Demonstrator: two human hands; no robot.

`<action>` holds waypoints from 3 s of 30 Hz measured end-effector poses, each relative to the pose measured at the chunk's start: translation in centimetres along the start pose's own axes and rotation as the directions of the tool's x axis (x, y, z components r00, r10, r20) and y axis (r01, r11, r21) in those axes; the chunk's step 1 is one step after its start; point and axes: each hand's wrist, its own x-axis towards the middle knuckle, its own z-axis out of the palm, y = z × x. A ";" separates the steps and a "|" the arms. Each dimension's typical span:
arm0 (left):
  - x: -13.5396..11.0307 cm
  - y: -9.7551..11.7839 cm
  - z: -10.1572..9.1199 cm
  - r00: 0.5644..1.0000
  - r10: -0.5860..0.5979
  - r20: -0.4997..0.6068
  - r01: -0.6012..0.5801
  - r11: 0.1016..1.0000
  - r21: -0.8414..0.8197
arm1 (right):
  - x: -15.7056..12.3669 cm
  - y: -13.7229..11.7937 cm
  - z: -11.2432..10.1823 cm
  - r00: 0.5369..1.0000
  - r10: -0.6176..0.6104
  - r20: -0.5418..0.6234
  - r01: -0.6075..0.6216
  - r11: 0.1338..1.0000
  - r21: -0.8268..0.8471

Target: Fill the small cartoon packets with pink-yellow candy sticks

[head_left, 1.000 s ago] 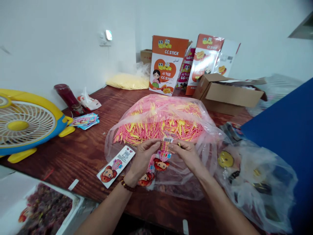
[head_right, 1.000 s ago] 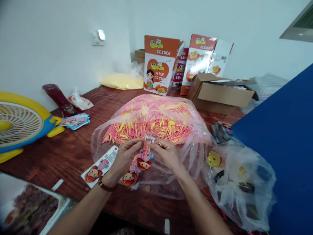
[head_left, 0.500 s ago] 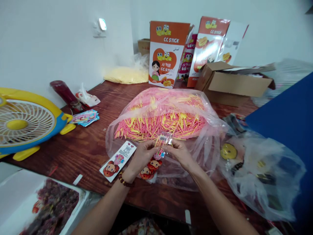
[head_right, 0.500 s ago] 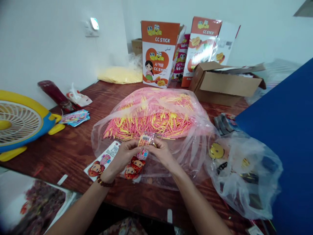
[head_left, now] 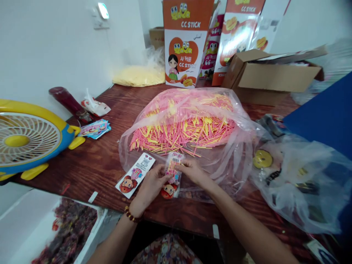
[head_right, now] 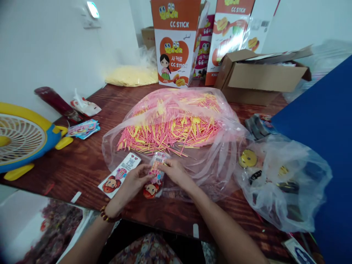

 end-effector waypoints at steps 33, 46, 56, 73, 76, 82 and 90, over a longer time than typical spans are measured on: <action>1.0 -3.4 -6.7 0.912 0.297 -0.284 -0.046 0.759 0.649 | 10.2 -0.4 -12.2 0.760 -0.068 -0.646 -0.560 0.437 -0.704; 1.3 -3.3 -7.1 0.937 0.162 -0.309 0.219 0.415 0.883 | 8.5 1.9 -14.7 0.852 -0.049 -0.521 -0.080 0.971 -0.223; 1.8 -4.5 -7.5 0.879 0.325 -0.349 0.129 0.541 0.831 | 4.5 2.9 -11.1 0.841 -0.049 -0.538 0.151 0.978 0.146; 2.0 -4.6 -9.2 0.877 0.210 -0.433 0.062 0.844 0.533 | 1.8 5.0 -8.1 0.868 -0.055 -0.493 0.039 0.998 -0.043; 2.0 -4.6 -9.4 0.872 0.199 -0.447 0.058 0.865 0.499 | 2.2 5.0 -8.4 0.846 -0.038 -0.532 0.063 0.998 0.029; 1.8 -4.7 -9.7 0.847 0.195 -0.495 0.088 0.866 0.492 | 1.3 4.4 -8.8 0.849 -0.112 -0.516 0.139 0.990 0.013; 1.6 -4.2 -9.6 0.832 0.248 -0.496 0.051 0.857 0.514 | 1.3 4.3 -8.9 0.860 -0.114 -0.497 0.083 0.993 -0.084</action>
